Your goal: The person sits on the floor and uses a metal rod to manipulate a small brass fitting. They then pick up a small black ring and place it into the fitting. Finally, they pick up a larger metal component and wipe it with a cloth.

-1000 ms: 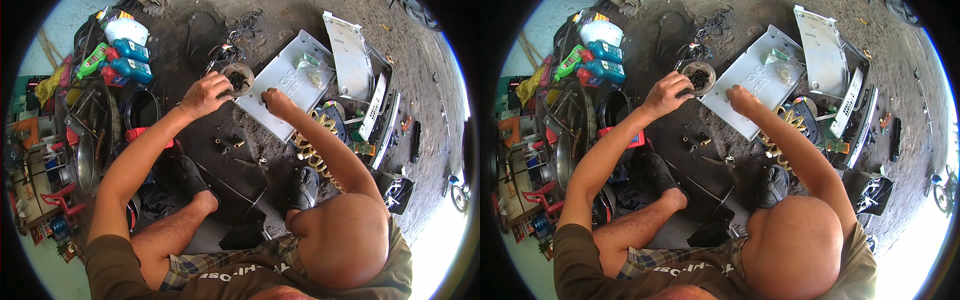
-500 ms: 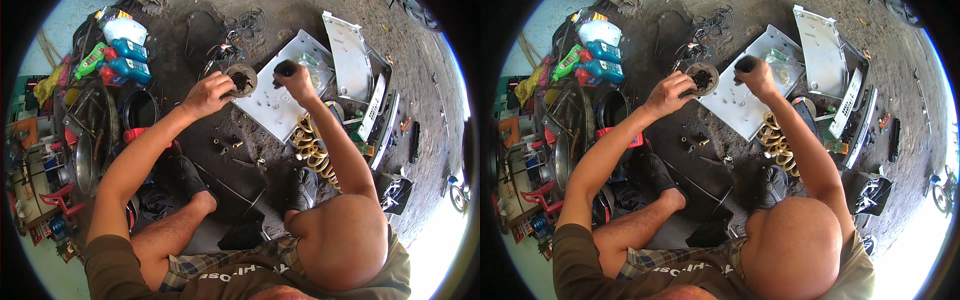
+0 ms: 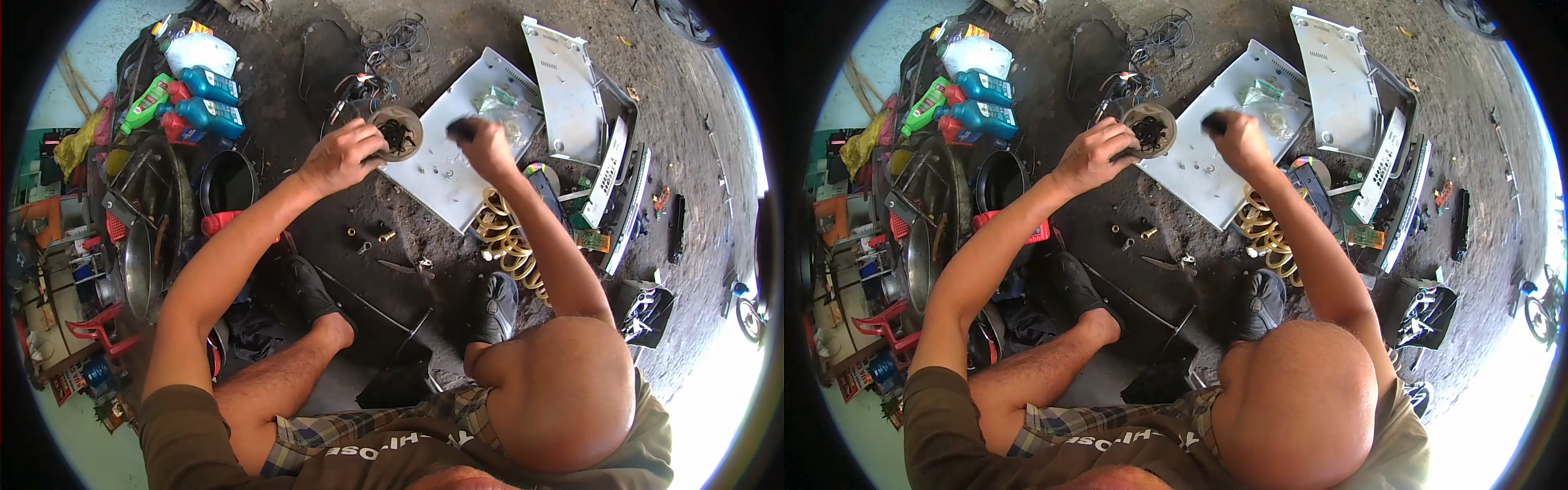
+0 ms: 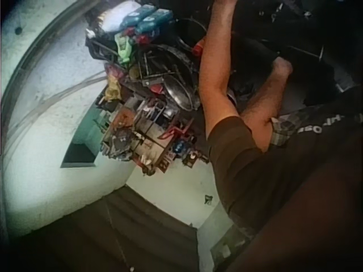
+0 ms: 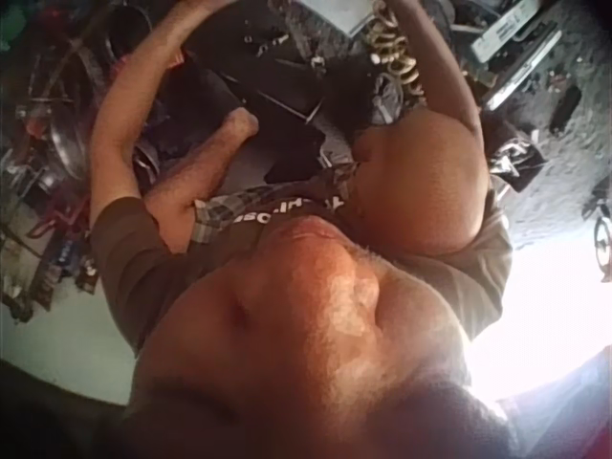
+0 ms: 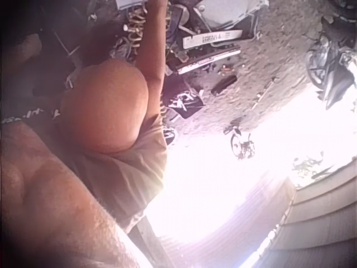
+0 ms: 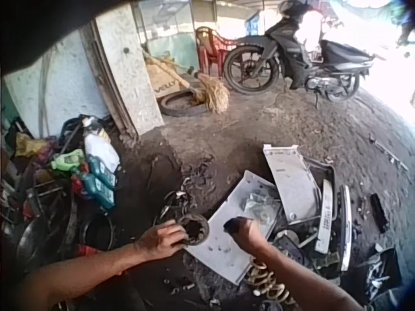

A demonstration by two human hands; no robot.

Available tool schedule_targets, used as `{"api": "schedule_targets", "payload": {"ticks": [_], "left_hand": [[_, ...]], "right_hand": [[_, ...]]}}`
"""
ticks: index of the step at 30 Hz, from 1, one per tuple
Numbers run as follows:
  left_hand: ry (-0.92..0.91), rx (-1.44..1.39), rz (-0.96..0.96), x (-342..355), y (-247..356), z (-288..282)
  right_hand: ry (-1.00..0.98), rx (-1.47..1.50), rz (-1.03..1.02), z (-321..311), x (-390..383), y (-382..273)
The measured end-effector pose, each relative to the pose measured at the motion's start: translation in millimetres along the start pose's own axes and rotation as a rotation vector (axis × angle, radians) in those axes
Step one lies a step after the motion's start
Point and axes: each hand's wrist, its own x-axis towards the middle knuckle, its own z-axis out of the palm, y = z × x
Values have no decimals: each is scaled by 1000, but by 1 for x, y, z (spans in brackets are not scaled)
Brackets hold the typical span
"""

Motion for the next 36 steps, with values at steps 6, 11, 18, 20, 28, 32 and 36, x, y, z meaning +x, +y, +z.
{"api": "schedule_targets", "payload": {"ticks": [6, 11, 18, 20, 28, 32, 36], "left_hand": [[-20, 4, -32, -10, -4, -2], [-25, 11, -34, -8, -2, -3], [-30, -6, -23, -3, 0, 0], [-28, -9, -18, -3, 0, 1], [-36, 11, -16, -4, 2, 4], [-34, 29, 14, 2, 6, 9], [-30, 28, 29, 6, 9, 11]], "right_hand": [[-264, -136, 35, 48, -48, 27], [-371, -206, 6, 64, -43, 30], [-416, -335, -48, 73, -36, 39], [-424, -321, -1, 69, -35, 40], [-122, 258, 208, -13, 5, -37], [-63, 279, -9, -20, 19, -75], [-30, 122, -218, -2, 19, -76]]}}
